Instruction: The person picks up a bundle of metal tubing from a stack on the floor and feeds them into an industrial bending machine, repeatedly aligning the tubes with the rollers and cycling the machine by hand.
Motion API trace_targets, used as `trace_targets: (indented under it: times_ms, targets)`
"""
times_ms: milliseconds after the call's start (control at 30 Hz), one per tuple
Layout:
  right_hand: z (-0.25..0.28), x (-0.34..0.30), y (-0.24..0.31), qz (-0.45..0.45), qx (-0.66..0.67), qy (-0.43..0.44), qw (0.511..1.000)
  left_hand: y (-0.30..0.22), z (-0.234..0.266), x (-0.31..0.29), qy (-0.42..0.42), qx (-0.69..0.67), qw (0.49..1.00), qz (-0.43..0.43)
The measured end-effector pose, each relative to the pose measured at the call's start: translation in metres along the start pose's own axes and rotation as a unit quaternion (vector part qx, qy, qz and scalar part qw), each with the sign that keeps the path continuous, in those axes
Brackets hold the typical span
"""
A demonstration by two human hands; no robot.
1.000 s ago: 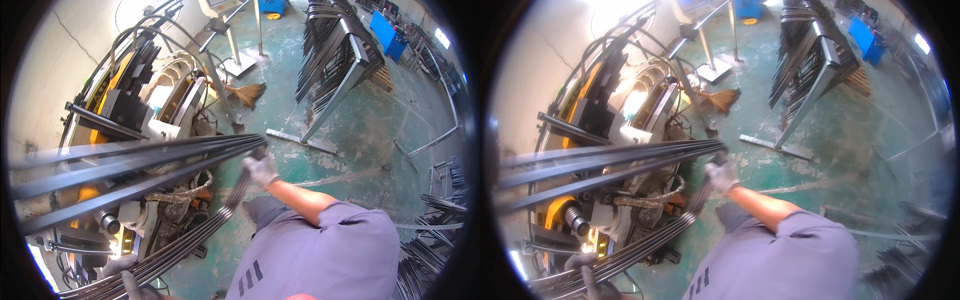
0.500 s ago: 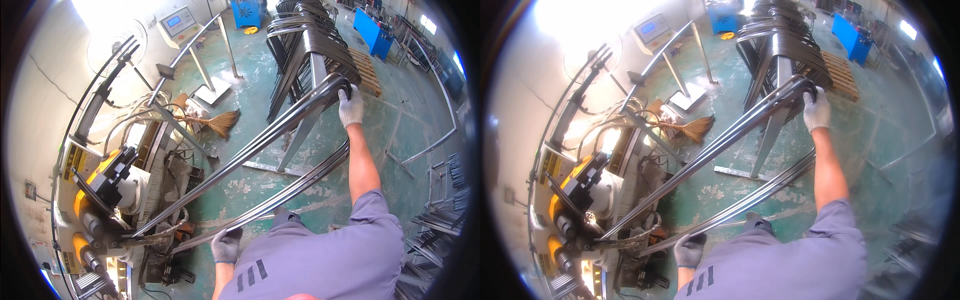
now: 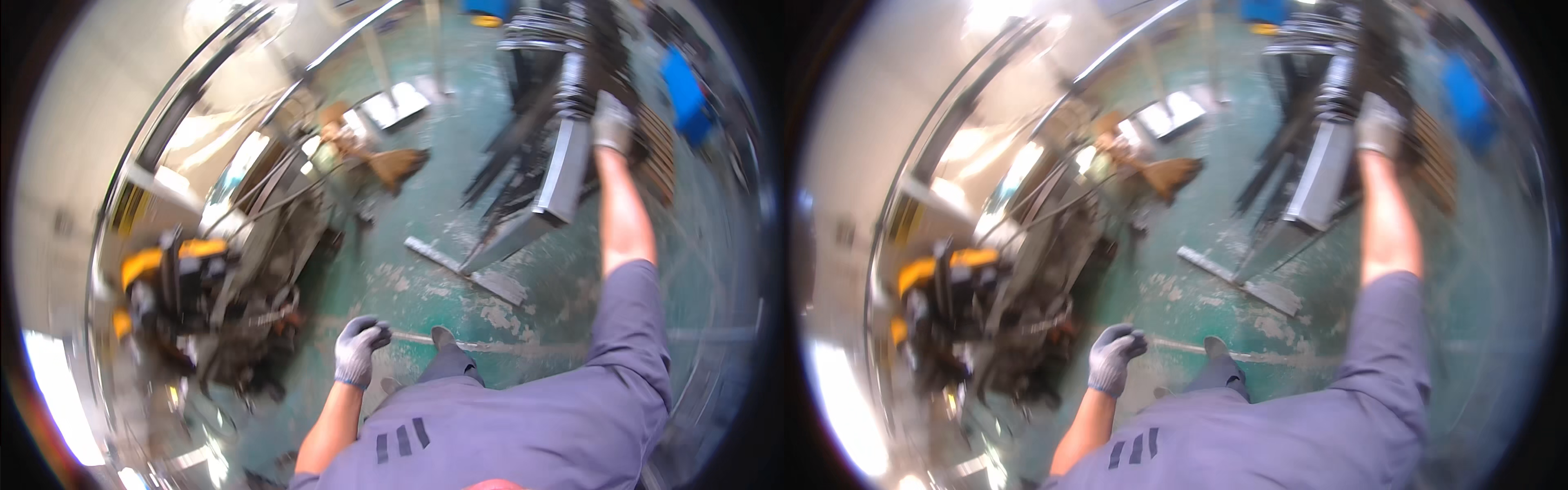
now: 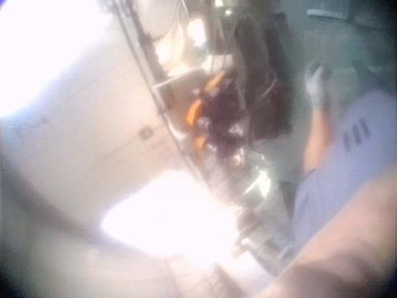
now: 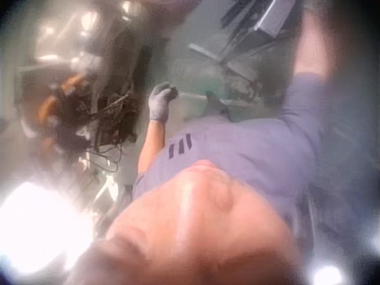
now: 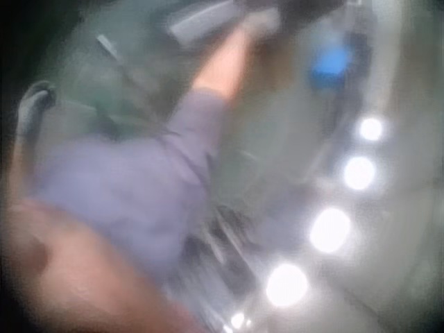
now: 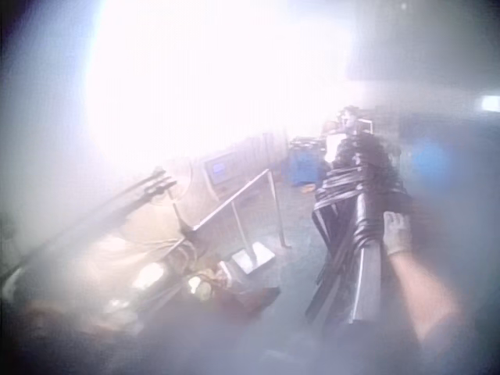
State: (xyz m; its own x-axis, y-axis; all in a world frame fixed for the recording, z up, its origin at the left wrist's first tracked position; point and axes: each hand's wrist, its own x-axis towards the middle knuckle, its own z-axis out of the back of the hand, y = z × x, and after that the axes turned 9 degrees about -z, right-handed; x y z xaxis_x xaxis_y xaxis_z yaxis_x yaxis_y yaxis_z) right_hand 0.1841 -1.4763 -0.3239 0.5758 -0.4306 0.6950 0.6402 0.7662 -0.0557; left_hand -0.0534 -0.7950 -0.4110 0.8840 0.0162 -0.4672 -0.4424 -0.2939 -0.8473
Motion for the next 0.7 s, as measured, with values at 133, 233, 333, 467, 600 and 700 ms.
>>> trace_targets:
  times_ms: [133,233,333,467,600,700]
  targets:
    - [0.010,-0.008,0.005,0.087,0.072,-0.142,0.983,0.027,0.043,-0.037,-0.042,0.029,0.997,-0.053]
    - [0.031,-0.122,0.056,0.109,0.200,-0.163,0.960,0.046,0.109,-0.079,-0.130,0.077,0.987,-0.063]
    - [0.051,-0.280,0.109,0.120,0.312,-0.026,0.942,0.061,0.184,-0.134,-0.261,0.078,0.958,-0.093]
    - [0.115,-0.533,0.140,0.159,0.245,0.340,0.894,0.072,0.291,-0.221,-0.388,-0.031,0.911,-0.140]
    - [0.199,-0.680,0.202,0.284,0.129,0.544,0.779,0.125,0.413,-0.336,-0.521,0.143,0.811,-0.224]
    - [0.246,-0.722,0.309,0.346,0.197,0.559,0.727,0.123,0.492,-0.455,-0.628,0.253,0.705,-0.212]
